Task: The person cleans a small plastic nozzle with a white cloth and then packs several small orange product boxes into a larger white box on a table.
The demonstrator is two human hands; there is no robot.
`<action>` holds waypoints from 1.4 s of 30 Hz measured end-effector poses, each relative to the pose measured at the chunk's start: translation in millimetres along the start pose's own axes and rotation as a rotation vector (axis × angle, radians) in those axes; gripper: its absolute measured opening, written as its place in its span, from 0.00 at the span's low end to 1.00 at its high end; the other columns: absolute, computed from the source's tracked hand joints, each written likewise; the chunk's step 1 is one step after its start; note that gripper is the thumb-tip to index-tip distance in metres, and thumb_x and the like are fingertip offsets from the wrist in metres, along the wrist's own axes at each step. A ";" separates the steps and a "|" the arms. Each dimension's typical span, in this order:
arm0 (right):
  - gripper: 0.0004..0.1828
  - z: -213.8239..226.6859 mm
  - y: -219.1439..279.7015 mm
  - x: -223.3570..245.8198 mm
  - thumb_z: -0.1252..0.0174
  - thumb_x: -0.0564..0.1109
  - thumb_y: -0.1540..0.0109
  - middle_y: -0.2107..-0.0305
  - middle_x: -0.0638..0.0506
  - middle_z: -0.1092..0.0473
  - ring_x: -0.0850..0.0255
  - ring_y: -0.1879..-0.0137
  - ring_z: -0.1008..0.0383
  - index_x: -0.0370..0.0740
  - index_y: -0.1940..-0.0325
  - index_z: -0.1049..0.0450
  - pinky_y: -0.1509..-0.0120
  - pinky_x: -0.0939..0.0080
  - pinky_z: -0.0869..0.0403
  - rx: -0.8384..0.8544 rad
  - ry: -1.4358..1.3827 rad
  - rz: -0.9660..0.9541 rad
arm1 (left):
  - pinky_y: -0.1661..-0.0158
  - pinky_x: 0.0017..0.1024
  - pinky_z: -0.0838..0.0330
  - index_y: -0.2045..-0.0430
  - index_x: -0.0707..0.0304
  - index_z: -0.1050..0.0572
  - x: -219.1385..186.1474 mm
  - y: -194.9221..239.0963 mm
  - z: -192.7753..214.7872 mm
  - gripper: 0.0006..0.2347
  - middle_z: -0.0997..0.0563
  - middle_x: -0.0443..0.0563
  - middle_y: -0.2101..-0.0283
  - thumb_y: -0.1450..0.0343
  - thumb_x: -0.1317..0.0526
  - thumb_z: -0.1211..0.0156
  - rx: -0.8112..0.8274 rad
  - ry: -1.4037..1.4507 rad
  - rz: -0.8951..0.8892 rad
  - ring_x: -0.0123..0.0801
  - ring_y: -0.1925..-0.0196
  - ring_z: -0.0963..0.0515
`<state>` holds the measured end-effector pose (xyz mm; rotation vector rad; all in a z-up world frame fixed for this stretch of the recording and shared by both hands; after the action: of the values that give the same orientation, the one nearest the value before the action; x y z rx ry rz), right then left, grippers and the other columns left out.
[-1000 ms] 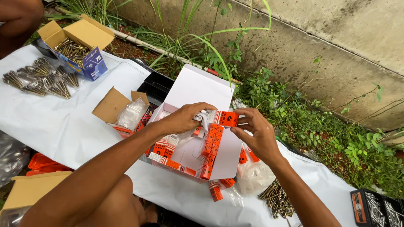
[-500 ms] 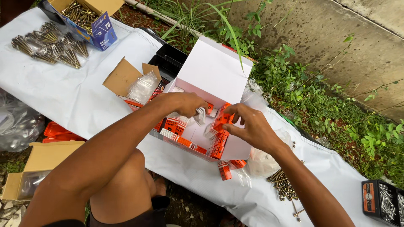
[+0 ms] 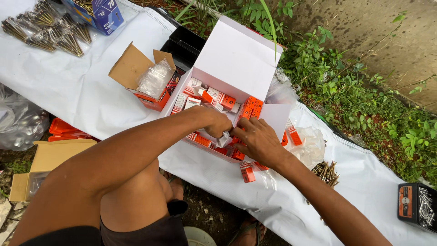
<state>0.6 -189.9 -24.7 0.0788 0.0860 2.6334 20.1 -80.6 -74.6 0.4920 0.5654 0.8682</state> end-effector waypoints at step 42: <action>0.20 1.2 35.8 11.9 0.46 0.57 0.34 0.42 0.56 0.30 0.54 0.44 0.32 0.52 0.40 0.27 0.36 0.50 0.38 0.272 0.225 -0.034 | 0.38 0.52 0.33 0.38 0.53 0.30 -1.0 -25.3 -36.9 0.27 0.24 0.67 0.42 0.33 0.49 0.45 0.181 0.144 -0.014 0.57 0.36 0.27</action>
<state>-27.0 -215.4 -20.4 -0.1265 0.5166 2.5712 10.3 -89.1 -117.5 0.5918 0.7832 0.8478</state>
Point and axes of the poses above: each hand's wrist, its own y-axis away from the middle knuckle, its own z-axis out of the back of the hand, x = y × z, the point moved 6 cm from there along -y, towards the middle knuckle
